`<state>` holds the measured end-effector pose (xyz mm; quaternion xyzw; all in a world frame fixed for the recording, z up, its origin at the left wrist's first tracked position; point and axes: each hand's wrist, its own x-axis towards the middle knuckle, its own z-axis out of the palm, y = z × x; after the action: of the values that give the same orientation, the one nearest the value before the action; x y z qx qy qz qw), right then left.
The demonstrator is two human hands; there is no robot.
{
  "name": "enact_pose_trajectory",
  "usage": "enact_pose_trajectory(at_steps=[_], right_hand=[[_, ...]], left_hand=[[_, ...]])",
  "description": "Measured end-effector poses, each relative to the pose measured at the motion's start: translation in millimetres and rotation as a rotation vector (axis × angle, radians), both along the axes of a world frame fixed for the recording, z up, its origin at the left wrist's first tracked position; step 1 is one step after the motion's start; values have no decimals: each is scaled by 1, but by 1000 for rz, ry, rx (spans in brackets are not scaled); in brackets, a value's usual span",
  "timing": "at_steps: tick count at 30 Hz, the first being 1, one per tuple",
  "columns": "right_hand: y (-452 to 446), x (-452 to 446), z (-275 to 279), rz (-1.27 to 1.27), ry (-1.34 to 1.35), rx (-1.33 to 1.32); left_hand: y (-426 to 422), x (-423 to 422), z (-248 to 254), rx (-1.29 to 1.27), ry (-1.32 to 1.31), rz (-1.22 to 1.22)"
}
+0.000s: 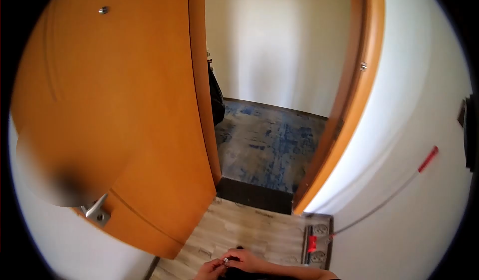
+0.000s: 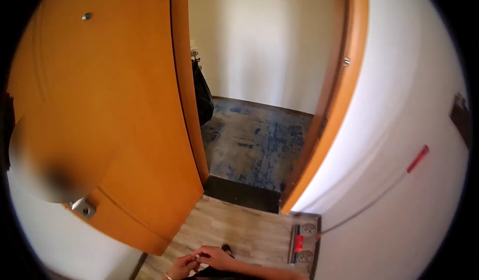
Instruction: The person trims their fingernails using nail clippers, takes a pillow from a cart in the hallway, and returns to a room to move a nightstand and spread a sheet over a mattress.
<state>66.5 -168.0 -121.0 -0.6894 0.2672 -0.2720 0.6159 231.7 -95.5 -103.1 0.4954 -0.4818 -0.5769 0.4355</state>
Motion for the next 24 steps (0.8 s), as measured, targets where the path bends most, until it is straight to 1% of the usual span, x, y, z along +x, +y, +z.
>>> enact_pose_trajectory(at_steps=[1,2,3,4,5,6,7,8,9,10,11,12,13,15,16,17,18,19,20,21,23,24], right_hand=[[-38,3,-8,-36,21,-123],[-80,1,-9,-38,19,-112],[-116,-6,-8,-120,96,56],[-153,-11,-4,-203,175,217],[-190,-17,5,-201,173,227],[-225,-24,16,-275,141,164],[-257,-31,26,-352,107,102],[-284,-43,40,-352,93,103],[-315,-52,53,-425,83,101],[-350,-59,58,-499,76,98],[-385,-64,51,-501,73,89],[-418,-69,45,-541,75,43],[-454,-74,38,-575,79,-3],[-523,-82,25,-531,55,-16],[-573,-83,25,-446,35,-125],[-620,-84,29,-357,13,-245],[-662,-83,36,-274,77,-341],[-702,-80,39,-253,64,-345],[-743,-75,40,-221,33,-393],[-780,-71,43,-185,7,-434],[-847,-56,58,-90,-42,-379],[-883,-45,69,-68,-108,-350]], left_hand=[[-53,7,-16,-7,-8,1],[-106,10,-29,-4,-170,-97],[-139,5,-27,18,-329,-192],[-176,1,-24,40,-326,-193],[-223,-9,-1,-139,-414,-194],[-266,-19,17,-319,-502,-194],[-304,-26,24,-310,-511,-199],[-342,-37,30,-424,-574,-276],[-384,-45,31,-545,-633,-355],[-424,-53,29,-562,-610,-358],[-463,-58,25,-580,-584,-358],[-499,-64,27,-535,-638,-384],[-538,-69,21,-541,-639,-370],[-601,-79,7,-587,-616,-318],[-640,-80,13,-520,-728,-312],[-677,-81,9,-528,-736,-276],[-705,-78,1,-515,-638,-178],[-733,-75,-1,-497,-541,-87],[-762,-70,-3,-482,-539,-27],[-790,-65,7,-471,-547,3],[-840,-55,31,-299,-380,134],[-870,-47,39,-279,-368,203]])
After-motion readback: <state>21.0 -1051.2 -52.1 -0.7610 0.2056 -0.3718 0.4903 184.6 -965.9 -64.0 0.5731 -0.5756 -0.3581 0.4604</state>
